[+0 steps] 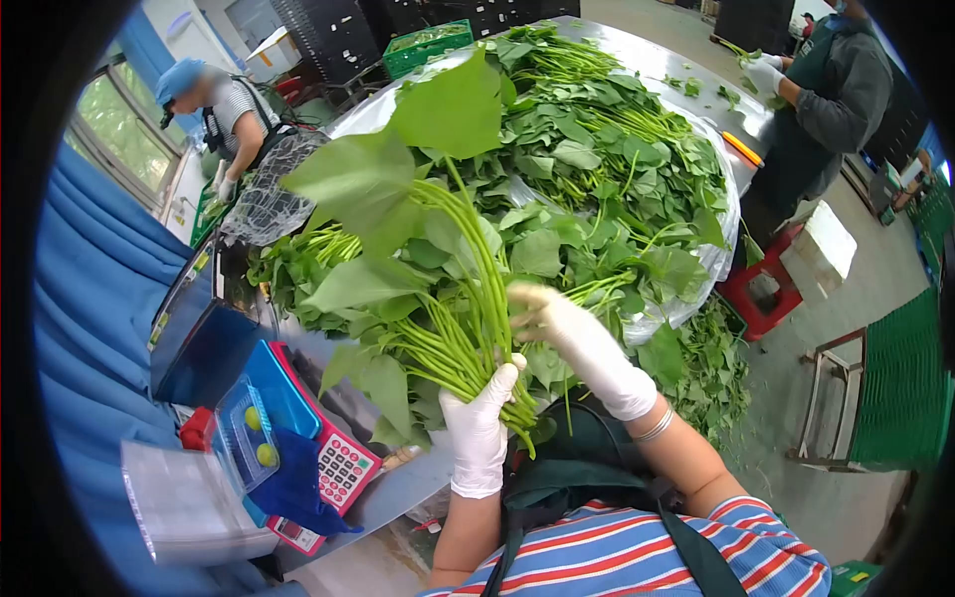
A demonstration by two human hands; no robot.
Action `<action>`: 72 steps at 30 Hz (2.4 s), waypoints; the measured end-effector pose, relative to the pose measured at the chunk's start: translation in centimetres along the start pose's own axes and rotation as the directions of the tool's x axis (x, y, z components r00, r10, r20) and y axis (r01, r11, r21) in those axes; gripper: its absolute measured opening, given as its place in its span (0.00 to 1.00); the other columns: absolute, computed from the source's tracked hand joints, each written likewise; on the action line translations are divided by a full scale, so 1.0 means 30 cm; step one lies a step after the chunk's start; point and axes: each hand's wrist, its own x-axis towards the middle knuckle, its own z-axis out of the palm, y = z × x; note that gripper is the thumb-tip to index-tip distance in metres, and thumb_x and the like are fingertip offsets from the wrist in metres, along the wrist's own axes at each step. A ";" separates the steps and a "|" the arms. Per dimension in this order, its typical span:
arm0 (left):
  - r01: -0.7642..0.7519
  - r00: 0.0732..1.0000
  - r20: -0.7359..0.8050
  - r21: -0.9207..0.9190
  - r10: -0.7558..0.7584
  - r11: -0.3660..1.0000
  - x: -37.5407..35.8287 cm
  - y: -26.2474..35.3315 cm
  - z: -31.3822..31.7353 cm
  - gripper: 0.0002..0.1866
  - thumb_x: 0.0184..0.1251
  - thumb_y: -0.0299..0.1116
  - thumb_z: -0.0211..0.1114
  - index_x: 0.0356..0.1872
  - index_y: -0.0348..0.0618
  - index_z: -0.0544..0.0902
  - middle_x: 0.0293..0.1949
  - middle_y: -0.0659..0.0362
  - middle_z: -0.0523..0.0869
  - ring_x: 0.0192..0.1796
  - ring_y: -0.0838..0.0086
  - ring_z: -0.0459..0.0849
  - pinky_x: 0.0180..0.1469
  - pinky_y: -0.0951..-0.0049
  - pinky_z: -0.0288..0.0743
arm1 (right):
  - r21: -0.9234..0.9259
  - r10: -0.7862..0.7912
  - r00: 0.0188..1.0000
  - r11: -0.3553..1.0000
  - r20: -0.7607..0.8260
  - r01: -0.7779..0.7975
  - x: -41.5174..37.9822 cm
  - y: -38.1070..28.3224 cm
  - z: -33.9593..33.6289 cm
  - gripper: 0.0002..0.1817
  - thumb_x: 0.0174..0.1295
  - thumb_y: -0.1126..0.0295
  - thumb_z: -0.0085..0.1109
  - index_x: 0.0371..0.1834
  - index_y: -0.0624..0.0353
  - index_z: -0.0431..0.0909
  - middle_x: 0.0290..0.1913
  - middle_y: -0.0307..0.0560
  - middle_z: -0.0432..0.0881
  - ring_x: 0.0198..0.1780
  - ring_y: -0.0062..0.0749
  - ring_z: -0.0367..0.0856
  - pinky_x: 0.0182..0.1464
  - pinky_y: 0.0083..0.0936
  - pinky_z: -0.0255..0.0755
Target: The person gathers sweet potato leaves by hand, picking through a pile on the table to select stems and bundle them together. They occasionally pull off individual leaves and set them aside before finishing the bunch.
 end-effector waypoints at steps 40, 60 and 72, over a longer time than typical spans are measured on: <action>-0.386 0.829 -0.473 -0.098 0.299 0.917 0.118 0.072 -0.087 0.10 0.54 0.18 0.64 0.37 0.39 0.76 0.31 0.62 0.78 0.26 0.82 0.73 0.26 0.82 0.66 | 0.232 0.012 0.816 0.961 -0.578 0.150 -0.077 0.089 -0.012 0.07 0.67 0.65 0.46 0.41 0.55 0.70 0.17 0.25 0.54 0.16 0.09 0.48 0.18 0.12 0.42; -0.266 0.955 -0.078 0.192 0.285 0.945 0.022 0.018 -0.047 0.16 0.49 0.18 0.68 0.41 0.34 0.77 0.39 0.59 0.82 0.38 0.79 0.79 0.43 0.78 0.73 | -0.430 0.043 0.999 0.902 0.027 -0.027 -0.094 0.055 0.061 0.10 0.53 0.70 0.63 0.37 0.63 0.79 0.27 0.40 0.78 0.27 0.20 0.72 0.30 0.18 0.67; -0.164 0.975 -0.092 0.330 0.204 0.930 -0.001 0.023 -0.016 0.12 0.47 0.21 0.71 0.34 0.33 0.80 0.32 0.61 0.83 0.33 0.80 0.79 0.38 0.79 0.73 | -0.005 -0.011 0.974 1.000 -0.228 0.011 -0.070 -0.013 0.081 0.15 0.52 0.71 0.64 0.43 0.63 0.77 0.33 0.37 0.79 0.33 0.18 0.74 0.38 0.18 0.70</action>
